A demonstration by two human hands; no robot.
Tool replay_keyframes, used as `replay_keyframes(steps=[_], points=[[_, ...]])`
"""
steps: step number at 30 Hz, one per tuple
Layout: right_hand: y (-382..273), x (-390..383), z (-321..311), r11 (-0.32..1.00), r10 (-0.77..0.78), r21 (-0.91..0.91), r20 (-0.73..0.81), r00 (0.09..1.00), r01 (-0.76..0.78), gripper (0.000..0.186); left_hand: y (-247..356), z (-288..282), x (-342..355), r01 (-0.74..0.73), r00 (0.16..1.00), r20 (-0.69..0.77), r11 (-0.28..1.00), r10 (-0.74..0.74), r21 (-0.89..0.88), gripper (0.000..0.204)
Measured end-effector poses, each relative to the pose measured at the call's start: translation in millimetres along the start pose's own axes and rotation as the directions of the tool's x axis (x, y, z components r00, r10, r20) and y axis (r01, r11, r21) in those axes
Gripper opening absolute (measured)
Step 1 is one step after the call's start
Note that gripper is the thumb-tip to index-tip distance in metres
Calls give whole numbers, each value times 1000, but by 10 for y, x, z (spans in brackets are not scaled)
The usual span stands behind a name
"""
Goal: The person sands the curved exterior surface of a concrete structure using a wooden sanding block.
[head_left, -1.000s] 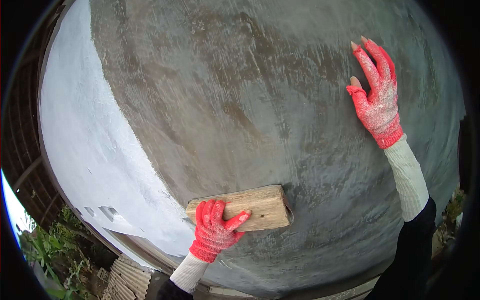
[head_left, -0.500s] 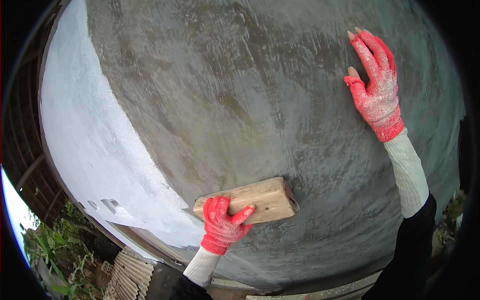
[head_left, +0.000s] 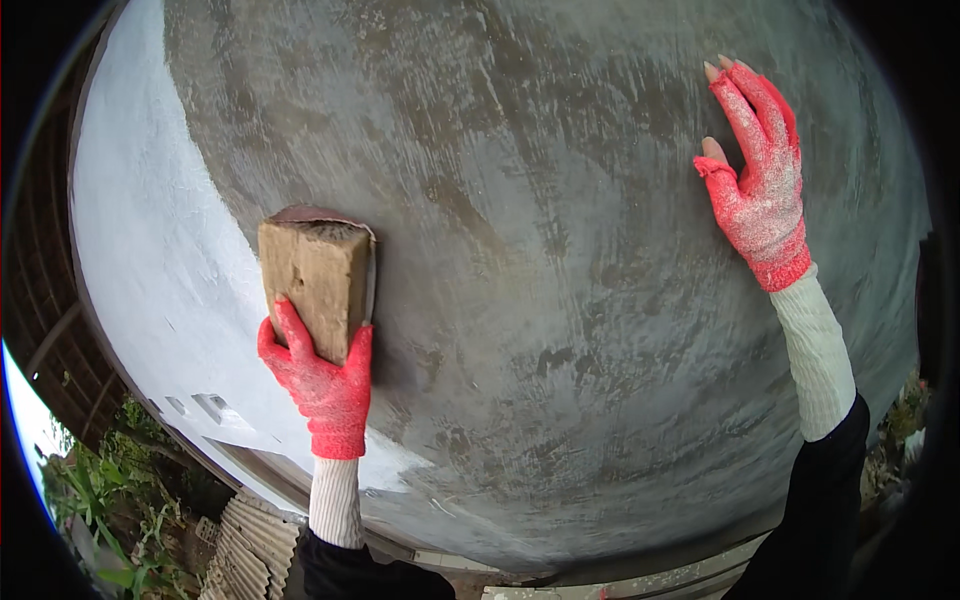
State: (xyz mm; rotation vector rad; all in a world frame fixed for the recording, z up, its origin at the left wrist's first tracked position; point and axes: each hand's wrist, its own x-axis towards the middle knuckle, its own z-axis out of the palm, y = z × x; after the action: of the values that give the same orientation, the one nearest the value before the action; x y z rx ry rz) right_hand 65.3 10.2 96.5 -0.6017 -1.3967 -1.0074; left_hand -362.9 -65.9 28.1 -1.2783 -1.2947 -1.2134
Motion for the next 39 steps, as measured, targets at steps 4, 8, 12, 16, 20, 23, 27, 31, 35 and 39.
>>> replay_keyframes(steps=[4,8,12,16,20,23,27,31,35,39], points=[[-26,58,-21,1000,-19,-11,-26,999,19,66,-108,29,-1724,-340,916,148,917,373,-210,87],[26,36,-38,1000,-10,-24,1,1000,10,67,-218,3,-1737,-472,799,256,831,544,-294,72],[17,-2,2,999,14,49,-20,1000,-13,68,-442,-32,-1006,-117,992,54,993,117,-16,101],[15,26,-49,998,-3,70,-35,999,6,69,-465,29,-549,750,616,-19,594,-788,-291,89],[26,10,-18,996,6,93,-38,999,-2,67,-193,62,-1287,624,780,21,774,-625,-107,89],[14,71,-10,993,0,116,-45,999,5,66,129,46,-2146,442,883,209,894,-420,-71,115],[33,21,-45,992,18,126,-13,1000,-17,65,135,80,-1422,543,839,117,834,-532,-102,109],[61,-7,-61,993,38,116,-9,999,-36,66,-61,55,-64,701,692,30,662,-721,-265,88],[-2,18,-39,994,47,99,-31,998,-44,66,-92,20,-70,512,846,-98,850,-523,-123,92],[34,15,-30,999,37,32,-55,998,-36,66,441,1,-852,-229,965,110,969,239,-96,105]])
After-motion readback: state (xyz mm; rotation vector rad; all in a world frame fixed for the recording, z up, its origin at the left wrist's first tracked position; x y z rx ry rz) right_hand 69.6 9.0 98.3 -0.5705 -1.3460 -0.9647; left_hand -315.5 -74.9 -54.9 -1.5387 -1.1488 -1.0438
